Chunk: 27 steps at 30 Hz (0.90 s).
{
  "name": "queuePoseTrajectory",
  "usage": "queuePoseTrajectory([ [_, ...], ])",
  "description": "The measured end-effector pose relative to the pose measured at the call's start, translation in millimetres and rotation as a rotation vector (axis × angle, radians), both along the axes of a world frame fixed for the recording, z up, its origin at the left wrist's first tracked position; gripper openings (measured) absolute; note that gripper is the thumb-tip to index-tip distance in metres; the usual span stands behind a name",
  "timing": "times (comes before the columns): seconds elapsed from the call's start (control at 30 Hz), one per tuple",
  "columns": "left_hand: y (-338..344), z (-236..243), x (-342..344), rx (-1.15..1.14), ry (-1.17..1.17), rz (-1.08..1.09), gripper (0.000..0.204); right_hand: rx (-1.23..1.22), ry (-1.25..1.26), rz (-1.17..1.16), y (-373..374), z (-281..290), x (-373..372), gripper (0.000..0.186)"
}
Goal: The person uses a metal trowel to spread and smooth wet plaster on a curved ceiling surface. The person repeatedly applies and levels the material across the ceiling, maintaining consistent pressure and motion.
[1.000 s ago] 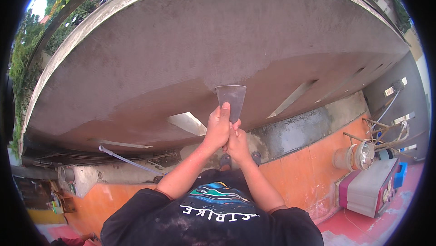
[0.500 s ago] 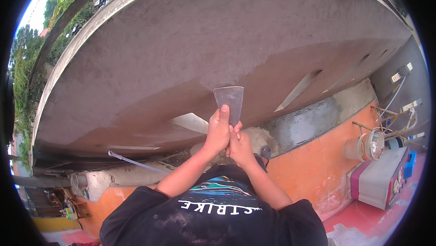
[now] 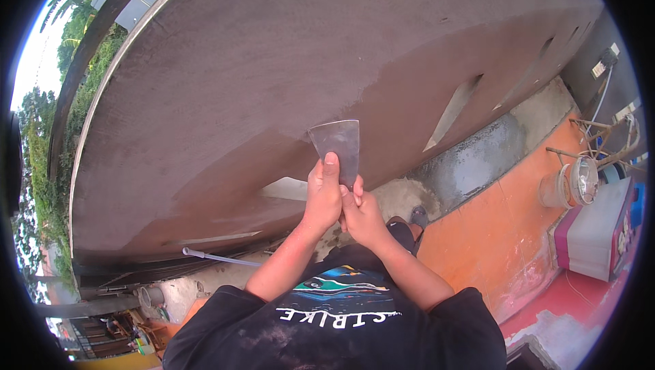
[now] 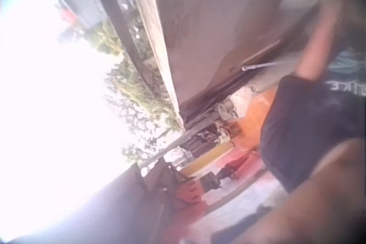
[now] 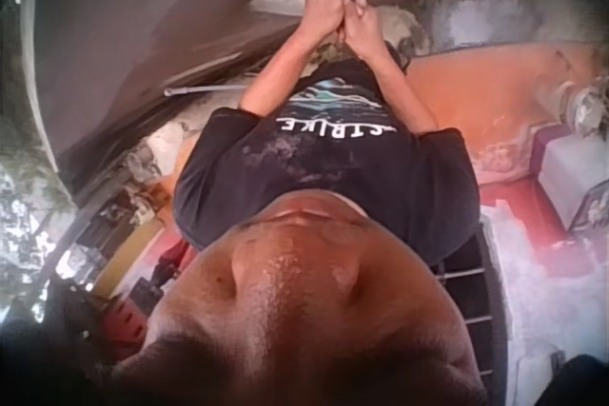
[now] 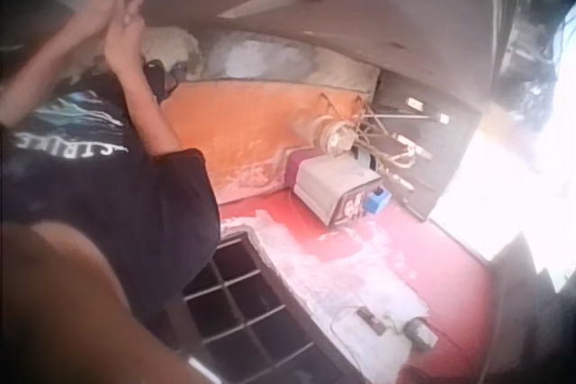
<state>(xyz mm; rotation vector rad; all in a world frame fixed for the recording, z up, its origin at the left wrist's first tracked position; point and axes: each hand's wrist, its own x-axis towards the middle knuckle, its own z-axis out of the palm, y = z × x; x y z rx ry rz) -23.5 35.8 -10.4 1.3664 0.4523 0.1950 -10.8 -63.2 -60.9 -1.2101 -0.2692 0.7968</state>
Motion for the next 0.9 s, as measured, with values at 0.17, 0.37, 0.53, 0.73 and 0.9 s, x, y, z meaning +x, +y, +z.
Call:
queuePoseTrajectory([
  [0.17, 1.2, 1.9, -0.6, 0.079, 0.035, 0.026, 0.054, 0.037, 0.045, 0.058, 2.0, 1.2, 1.8, 0.040],
  [0.37, 0.3, 4.3, -0.8, 0.014, 0.109, 0.034, 0.055, -0.063, 0.110, 0.066, 2.6, 2.8, 1.8, 0.042],
  [0.53, -1.4, 4.0, -0.7, 0.044, 0.059, 0.052, 0.054, -0.003, 0.044, 0.050, 0.1, 3.4, 2.3, 0.043],
  [0.73, -1.7, 5.1, 0.1, 0.038, 0.043, 0.073, 0.053, 0.016, 0.051, 0.082, 0.2, 7.3, 6.1, 0.043],
  [0.9, -3.2, 9.6, 2.0, 0.009, 0.010, 0.106, 0.052, -0.027, 0.079, 0.085, -1.7, 11.6, 6.6, 0.043],
])
